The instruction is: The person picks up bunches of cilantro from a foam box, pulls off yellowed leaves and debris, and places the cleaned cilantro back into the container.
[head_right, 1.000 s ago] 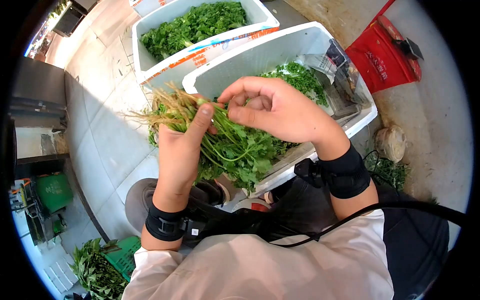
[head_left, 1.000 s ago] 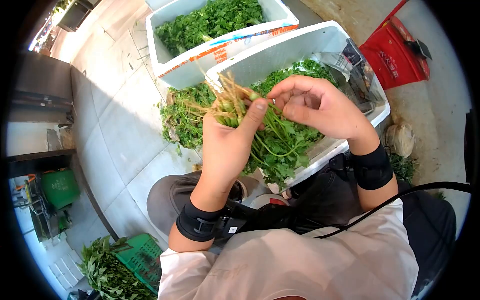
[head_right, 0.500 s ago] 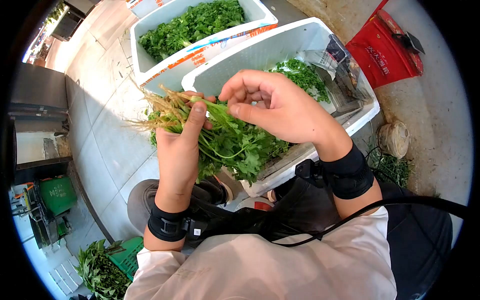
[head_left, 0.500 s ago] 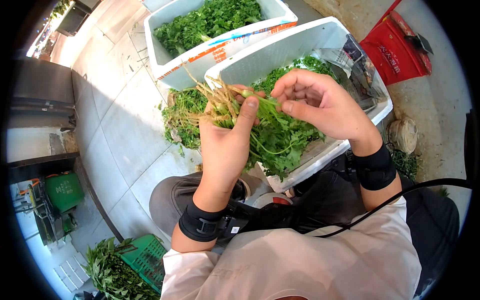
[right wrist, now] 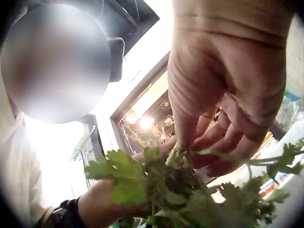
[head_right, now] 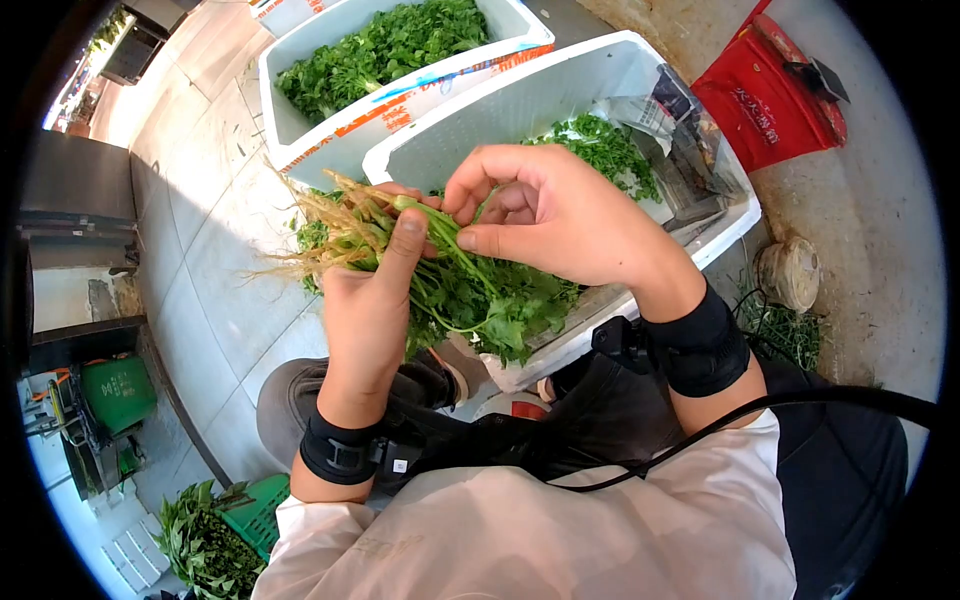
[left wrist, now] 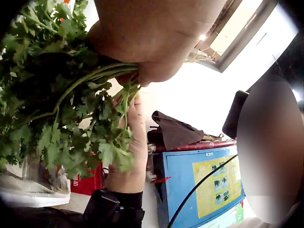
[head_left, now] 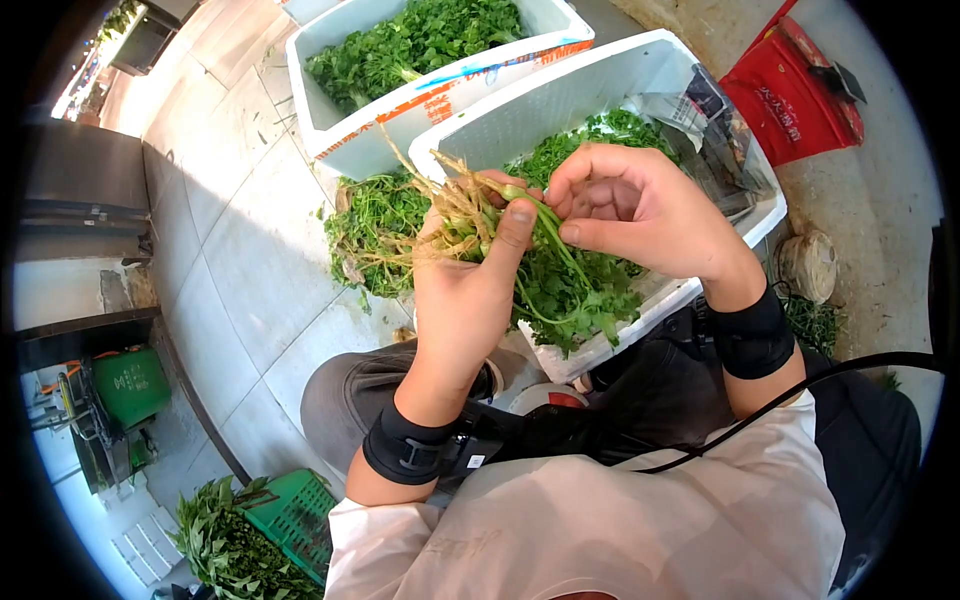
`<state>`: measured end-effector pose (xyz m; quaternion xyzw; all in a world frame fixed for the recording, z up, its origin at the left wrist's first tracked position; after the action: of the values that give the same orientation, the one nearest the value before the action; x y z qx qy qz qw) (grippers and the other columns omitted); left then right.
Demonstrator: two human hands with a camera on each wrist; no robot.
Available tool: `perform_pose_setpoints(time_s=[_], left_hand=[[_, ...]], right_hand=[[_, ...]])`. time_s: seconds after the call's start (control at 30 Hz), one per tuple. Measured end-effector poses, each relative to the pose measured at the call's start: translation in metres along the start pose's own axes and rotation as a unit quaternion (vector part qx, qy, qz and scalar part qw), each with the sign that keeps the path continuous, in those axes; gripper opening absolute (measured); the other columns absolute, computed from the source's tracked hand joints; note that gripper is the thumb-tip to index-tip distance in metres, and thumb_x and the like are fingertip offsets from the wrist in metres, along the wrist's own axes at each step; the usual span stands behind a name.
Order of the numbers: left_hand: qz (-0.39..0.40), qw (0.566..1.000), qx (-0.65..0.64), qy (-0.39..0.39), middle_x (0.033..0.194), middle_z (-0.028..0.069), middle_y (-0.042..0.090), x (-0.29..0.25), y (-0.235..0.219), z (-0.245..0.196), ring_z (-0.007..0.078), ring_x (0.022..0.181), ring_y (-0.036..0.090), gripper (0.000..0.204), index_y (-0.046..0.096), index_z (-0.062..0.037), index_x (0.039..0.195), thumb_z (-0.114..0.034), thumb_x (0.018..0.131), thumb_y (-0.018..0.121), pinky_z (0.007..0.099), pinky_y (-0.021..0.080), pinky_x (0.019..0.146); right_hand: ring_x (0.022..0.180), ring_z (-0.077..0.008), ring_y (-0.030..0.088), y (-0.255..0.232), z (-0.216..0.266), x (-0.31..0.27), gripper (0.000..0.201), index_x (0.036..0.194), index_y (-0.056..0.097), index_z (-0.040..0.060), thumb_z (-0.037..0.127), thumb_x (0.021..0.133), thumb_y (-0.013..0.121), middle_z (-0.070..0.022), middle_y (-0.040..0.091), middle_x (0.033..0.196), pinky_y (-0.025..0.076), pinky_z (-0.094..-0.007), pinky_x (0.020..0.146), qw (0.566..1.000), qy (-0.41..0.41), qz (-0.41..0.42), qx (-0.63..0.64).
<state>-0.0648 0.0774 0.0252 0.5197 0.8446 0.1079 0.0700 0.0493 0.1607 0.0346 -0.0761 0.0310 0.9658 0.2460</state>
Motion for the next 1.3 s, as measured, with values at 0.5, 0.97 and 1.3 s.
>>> perform_pose_setpoints(time_s=[0.5,0.97,1.3], left_hand=[[0.029,0.998,0.055,-0.026,0.094,0.0023,0.065,0.007,0.029,0.016,0.0094,0.081,0.059,0.017,0.064,-0.0011,0.116,-0.007,0.099,0.065,0.0241,0.048,0.074],[0.024,0.998,-0.046,-0.046,0.107,0.0037,0.064,0.013,0.051,0.028,0.0107,0.087,0.057,0.024,0.061,0.0005,0.122,-0.009,0.099,0.065,0.0259,0.048,0.078],[0.032,0.995,-0.051,-0.077,0.108,0.0042,0.064,0.010,0.051,0.034,0.0115,0.088,0.057,0.026,0.060,0.0008,0.124,-0.008,0.099,0.065,0.0265,0.048,0.080]], right_hand=[[0.077,-0.0181,0.063,-0.027,0.028,-0.030,0.021,0.105,0.066,-0.0007,-0.004,0.085,0.066,-0.0083,0.063,0.087,0.051,-0.0290,0.070,0.945,-0.118,-0.149,-0.266],[0.088,-0.0182,0.065,-0.049,0.043,-0.047,0.019,0.099,0.073,0.0000,-0.009,0.082,0.071,-0.0080,0.065,0.102,0.053,-0.0286,0.076,0.916,-0.157,-0.199,-0.312],[0.085,-0.0239,0.068,-0.043,0.045,-0.050,0.019,0.097,0.071,-0.0003,-0.006,0.079,0.075,-0.0097,0.065,0.097,0.055,-0.0321,0.073,0.872,-0.192,-0.214,-0.396]])
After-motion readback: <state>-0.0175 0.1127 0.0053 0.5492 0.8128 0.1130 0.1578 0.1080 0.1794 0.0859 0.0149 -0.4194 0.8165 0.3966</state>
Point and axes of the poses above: each hand's wrist, its own x-axis towards the middle knuckle, its own y-axis out of the palm, z = x × y, the point moved 10 cm from there along x, towards the middle knuckle
